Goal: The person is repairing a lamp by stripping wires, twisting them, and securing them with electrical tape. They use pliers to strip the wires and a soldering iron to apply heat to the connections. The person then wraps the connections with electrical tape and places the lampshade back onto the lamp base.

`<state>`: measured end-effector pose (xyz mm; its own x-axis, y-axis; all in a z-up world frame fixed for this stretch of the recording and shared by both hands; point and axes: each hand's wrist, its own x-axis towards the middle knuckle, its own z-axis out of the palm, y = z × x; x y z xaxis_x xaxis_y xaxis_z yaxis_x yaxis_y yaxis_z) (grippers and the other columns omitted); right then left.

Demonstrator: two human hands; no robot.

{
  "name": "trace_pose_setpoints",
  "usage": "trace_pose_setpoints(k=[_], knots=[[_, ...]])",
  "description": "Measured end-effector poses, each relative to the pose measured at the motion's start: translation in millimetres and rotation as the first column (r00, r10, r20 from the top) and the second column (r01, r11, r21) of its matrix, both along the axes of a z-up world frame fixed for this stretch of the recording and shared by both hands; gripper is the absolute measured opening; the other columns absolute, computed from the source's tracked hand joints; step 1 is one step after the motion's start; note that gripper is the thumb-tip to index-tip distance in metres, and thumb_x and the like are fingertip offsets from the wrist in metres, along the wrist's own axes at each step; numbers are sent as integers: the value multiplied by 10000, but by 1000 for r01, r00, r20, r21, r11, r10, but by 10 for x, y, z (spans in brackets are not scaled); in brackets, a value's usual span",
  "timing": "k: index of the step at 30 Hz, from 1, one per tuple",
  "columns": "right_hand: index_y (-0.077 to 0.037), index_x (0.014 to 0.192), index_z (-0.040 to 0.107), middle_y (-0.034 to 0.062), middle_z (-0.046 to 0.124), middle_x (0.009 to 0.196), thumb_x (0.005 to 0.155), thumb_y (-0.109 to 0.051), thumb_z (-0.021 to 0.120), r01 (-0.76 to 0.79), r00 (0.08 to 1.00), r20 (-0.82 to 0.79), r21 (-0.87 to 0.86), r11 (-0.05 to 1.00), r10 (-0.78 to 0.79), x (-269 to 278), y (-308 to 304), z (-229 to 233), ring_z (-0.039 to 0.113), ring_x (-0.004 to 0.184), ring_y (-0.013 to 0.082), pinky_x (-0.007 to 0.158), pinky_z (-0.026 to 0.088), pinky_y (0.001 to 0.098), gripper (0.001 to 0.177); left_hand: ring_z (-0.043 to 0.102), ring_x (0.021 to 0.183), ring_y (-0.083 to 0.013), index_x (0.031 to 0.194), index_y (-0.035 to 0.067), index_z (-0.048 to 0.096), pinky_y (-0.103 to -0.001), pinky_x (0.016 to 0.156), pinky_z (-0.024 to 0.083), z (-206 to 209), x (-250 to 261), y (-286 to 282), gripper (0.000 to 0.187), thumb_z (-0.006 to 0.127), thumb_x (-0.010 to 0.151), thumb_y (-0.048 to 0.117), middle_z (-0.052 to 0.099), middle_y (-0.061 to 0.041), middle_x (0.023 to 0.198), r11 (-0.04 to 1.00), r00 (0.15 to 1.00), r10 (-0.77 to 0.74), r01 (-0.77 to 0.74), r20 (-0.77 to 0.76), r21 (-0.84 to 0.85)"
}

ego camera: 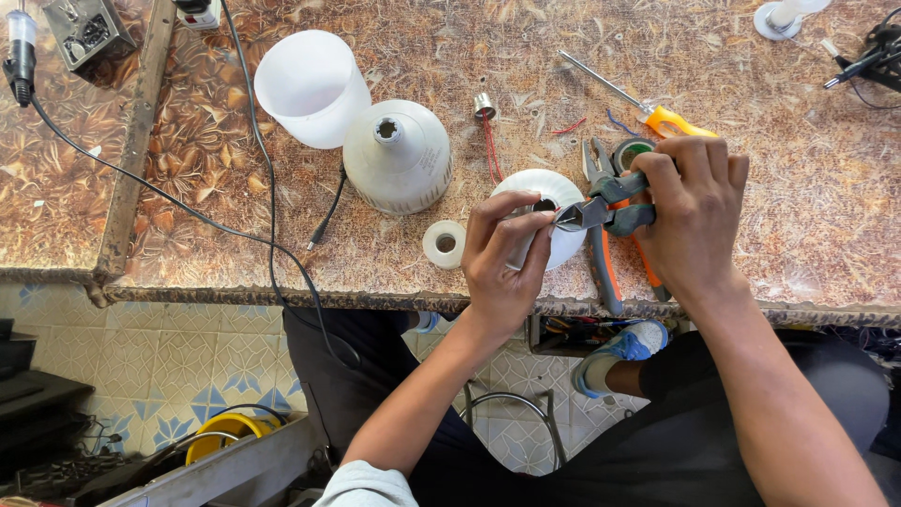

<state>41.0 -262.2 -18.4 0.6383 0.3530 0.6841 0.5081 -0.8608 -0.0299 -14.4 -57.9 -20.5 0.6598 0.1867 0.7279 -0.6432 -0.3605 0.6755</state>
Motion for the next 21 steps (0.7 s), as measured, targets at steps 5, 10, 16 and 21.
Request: trace_pose_setpoints(k=[5,10,16,21], knots=[[-82,1030,651,95,659,1068,1092,-138,731,-29,1000,-4,-3,1000,29,12,-6,18,583,1013,331,866,323,425,116,636,1089,-269,1087,101,673,-388,974,549,-2,-1,-2,125,697,991,25,625,-99,1175,1000,1000,-3,3,3,-7],[-88,999,632,91,673,1039,1128,-185,742,-42,999,9,-11,999,42,38,-30,0,602,986,330,852,317,426,195,642,1085,-264,1091,108,677,-384,975,546,2,-2,-1,132,701,990,27,630,-92,1175,1000,1000,0,0,1,-5],[-79,981,653,95,680,1003,982,-98,773,-46,999,-25,40,998,47,65,-73,-50,585,934,321,837,305,411,121,641,1083,-264,1088,107,674,-384,973,551,21,-8,1,115,689,996,40,627,-96,1172,1000,1000,0,0,-1,0],[-94,1075,631,116,617,1095,1039,-15,770,4,1000,8,46,999,-4,55,-77,-43,540,1002,336,846,311,429,164,639,1086,-265,1081,86,670,-388,991,538,44,-17,4,77,662,1006,68,631,-111,1158,1000,1000,-5,5,-21,-18]])
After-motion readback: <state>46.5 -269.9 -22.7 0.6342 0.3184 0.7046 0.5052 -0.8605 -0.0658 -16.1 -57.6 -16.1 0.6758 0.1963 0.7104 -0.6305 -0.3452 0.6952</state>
